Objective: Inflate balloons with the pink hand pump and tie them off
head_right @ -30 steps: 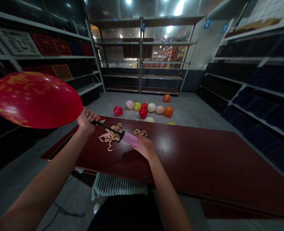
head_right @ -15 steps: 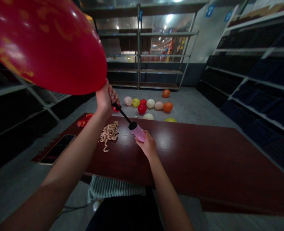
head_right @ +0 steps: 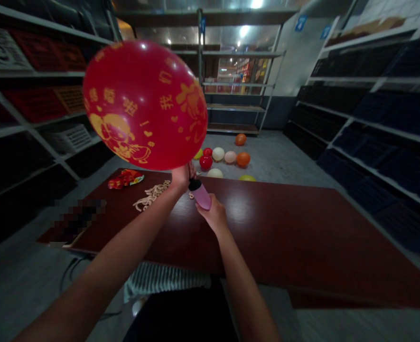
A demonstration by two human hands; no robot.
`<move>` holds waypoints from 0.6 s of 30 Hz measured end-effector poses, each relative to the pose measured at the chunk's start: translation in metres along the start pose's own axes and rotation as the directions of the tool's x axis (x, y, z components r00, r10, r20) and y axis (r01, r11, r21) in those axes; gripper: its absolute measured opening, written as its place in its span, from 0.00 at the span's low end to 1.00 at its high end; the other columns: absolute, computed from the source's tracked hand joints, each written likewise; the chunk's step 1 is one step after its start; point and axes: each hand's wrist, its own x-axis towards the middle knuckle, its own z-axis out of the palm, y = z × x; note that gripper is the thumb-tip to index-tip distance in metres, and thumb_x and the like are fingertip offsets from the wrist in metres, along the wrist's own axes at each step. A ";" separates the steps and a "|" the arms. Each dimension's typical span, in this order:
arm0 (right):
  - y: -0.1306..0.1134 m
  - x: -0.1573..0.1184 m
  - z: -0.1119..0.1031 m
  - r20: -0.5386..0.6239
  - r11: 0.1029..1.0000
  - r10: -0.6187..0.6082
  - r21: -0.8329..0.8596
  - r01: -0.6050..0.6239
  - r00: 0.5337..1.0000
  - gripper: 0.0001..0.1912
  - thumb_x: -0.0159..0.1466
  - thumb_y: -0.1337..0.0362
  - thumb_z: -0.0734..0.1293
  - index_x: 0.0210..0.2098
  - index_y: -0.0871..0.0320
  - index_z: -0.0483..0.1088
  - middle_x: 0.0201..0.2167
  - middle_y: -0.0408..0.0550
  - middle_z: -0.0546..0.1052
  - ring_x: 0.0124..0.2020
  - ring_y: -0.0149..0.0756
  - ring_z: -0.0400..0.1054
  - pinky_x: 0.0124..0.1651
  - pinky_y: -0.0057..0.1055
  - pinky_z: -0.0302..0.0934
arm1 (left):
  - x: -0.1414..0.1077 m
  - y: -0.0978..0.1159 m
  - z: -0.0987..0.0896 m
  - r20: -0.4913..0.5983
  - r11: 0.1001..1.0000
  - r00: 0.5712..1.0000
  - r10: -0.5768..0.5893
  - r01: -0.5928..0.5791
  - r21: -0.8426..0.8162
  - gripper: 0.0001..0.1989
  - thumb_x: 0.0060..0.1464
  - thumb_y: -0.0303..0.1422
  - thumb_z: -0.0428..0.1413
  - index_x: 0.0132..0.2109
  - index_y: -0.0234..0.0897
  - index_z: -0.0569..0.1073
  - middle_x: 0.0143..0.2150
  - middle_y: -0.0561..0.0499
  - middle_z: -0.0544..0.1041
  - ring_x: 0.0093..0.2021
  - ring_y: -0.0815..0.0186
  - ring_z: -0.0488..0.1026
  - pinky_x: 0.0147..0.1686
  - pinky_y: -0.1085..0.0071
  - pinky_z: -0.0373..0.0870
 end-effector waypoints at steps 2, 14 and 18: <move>-0.003 -0.001 0.001 0.044 0.996 -0.073 -0.038 0.075 0.996 0.28 0.58 0.51 0.73 0.55 0.52 0.69 0.47 0.51 0.82 0.45 0.50 0.79 0.44 0.38 0.72 | -0.003 0.015 -0.019 -0.039 0.999 0.999 0.038 -0.037 0.027 0.23 0.65 0.22 0.46 0.21 0.40 0.53 0.13 0.58 0.51 0.11 0.72 0.49 0.13 0.72 0.47; -0.016 -0.009 0.004 0.191 0.894 -0.330 -0.251 0.371 0.924 0.25 0.61 0.53 0.74 0.55 0.55 0.72 0.49 0.53 0.81 0.46 0.46 0.78 0.48 0.36 0.70 | -0.021 0.111 -0.106 -0.258 0.984 0.952 0.167 -0.178 -0.021 0.23 0.69 0.30 0.46 0.24 0.39 0.49 0.15 0.60 0.47 0.13 0.73 0.47 0.16 0.73 0.52; -0.019 -0.009 0.003 0.186 0.907 -0.317 -0.228 0.355 0.930 0.25 0.60 0.52 0.74 0.54 0.54 0.73 0.46 0.52 0.82 0.44 0.46 0.78 0.46 0.37 0.70 | -0.023 0.146 -0.105 -0.244 0.973 0.943 0.224 -0.230 0.004 0.26 0.70 0.39 0.48 0.24 0.39 0.49 0.15 0.60 0.48 0.13 0.73 0.47 0.15 0.73 0.53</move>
